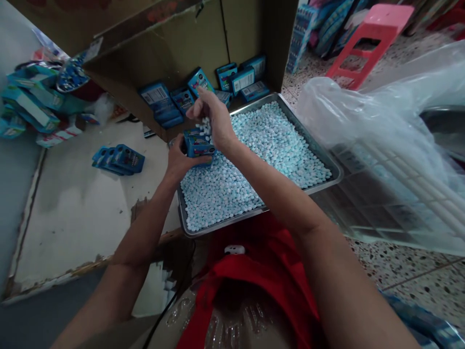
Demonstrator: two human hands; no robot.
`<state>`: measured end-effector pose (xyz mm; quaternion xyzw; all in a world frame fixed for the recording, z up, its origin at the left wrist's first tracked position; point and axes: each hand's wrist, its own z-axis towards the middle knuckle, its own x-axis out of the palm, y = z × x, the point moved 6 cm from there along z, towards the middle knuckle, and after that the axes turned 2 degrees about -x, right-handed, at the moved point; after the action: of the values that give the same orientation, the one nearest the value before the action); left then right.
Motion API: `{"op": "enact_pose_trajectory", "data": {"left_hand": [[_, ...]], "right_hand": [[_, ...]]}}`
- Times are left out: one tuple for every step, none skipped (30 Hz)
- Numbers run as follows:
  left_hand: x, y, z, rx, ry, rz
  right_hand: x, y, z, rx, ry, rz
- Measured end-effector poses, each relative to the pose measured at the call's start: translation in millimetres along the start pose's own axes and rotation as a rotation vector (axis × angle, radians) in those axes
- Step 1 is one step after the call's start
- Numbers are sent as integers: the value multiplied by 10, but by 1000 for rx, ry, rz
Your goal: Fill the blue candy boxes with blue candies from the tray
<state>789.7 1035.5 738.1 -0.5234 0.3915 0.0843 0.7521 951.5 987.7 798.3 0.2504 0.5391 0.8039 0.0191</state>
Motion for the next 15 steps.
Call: {"op": "enact_pose_trajectory", "data": {"left_hand": [[-12, 4, 2, 2, -1, 4], [-40, 6, 6, 0, 0, 18], [-82, 2, 11, -2, 6, 43], [-139, -13, 15, 2, 19, 82], [-206, -39, 17, 11, 41, 132], [-276, -71, 17, 21, 75, 194], [-341, -105, 17, 24, 119, 269], [-397, -136, 16, 20, 169, 351], [-438, -158, 17, 8, 223, 438], [-456, -167, 22, -11, 284, 523], [-453, -161, 33, -31, 345, 600], [-430, -143, 52, -47, 397, 659], [-394, -114, 83, -52, 434, 694], [-348, -77, 126, -46, 450, 703], [-302, -36, 178, -29, 445, 688]], "right_hand": [[-27, 15, -39, -2, 20, 10], [-82, 27, -83, -1, 44, 12], [-170, 31, -132, 3, 67, 5], [-297, 24, -181, 10, 75, -24], [-463, 4, -228, 16, 61, -91], [-648, -27, -269, 16, 42, -208], [-829, -70, -303, 12, 33, -368], [-988, -127, -326, 5, 46, -544], [-1108, -204, -336, -2, 85, -711], [-1182, -299, -333, -10, 147, -855], [-1212, -406, -316, -20, 221, -964], [-1206, -516, -284, -29, 287, -1041], [-1171, -621, -237, -40, 336, -1096], [-1110, -717, -178, -55, 375, -1143], [-1030, -805, -113, -71, 409, -1181]]}}
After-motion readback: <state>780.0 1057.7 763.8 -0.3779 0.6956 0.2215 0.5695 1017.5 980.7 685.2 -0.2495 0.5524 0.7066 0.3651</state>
